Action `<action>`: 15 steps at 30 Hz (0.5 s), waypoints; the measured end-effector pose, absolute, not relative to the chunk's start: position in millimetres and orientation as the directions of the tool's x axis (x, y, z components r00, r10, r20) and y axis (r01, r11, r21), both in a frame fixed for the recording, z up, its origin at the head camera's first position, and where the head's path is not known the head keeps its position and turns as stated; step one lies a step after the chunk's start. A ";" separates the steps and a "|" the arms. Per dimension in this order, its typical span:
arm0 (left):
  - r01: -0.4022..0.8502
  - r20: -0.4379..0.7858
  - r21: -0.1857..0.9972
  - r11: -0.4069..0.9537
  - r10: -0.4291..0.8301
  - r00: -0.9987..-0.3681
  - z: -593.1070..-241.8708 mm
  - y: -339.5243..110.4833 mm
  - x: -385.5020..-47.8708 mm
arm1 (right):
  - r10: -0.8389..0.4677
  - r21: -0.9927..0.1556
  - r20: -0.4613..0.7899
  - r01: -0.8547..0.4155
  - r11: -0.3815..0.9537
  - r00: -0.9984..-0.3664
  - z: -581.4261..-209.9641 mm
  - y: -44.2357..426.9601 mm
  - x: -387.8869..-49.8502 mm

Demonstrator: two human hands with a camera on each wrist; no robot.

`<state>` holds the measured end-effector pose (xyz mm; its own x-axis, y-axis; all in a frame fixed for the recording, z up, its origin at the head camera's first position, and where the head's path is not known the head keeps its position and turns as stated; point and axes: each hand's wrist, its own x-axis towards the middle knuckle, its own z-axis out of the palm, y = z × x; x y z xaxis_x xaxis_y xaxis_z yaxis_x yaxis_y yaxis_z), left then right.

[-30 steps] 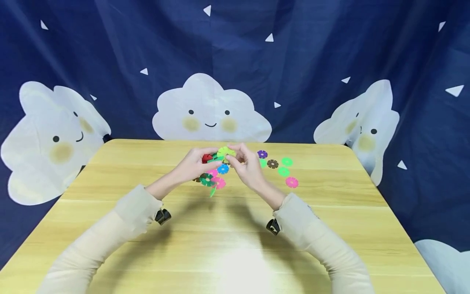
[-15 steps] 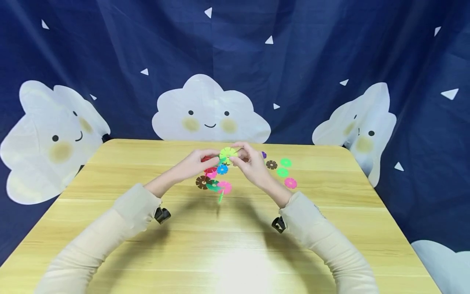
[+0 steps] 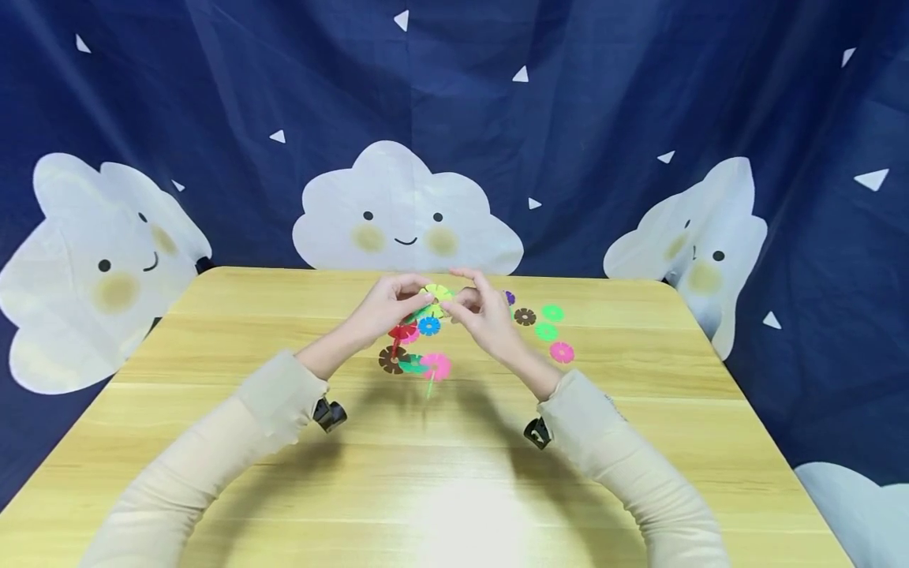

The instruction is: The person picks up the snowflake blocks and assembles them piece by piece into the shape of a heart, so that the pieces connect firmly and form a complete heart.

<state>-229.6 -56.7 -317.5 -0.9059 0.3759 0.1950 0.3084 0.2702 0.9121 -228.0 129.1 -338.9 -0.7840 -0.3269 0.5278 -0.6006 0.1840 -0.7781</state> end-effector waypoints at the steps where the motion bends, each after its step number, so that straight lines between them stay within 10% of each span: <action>1: 0.304 0.193 0.911 0.279 0.364 -0.911 -318.0 -57.4 -230.3 | -0.328 -0.783 0.514 -0.590 0.198 -0.792 -339.9 133.2 -231.0; 7: 0.225 0.142 0.925 0.308 0.268 -0.953 -319.2 -64.1 -232.9 | -0.327 -0.750 0.297 -0.431 0.501 -0.897 -358.8 174.1 -262.6; 15: 0.188 0.119 0.939 0.289 0.240 -0.963 -322.1 -66.7 -232.8 | -0.266 -0.359 -0.106 -0.213 0.909 -0.958 -391.9 238.6 -277.6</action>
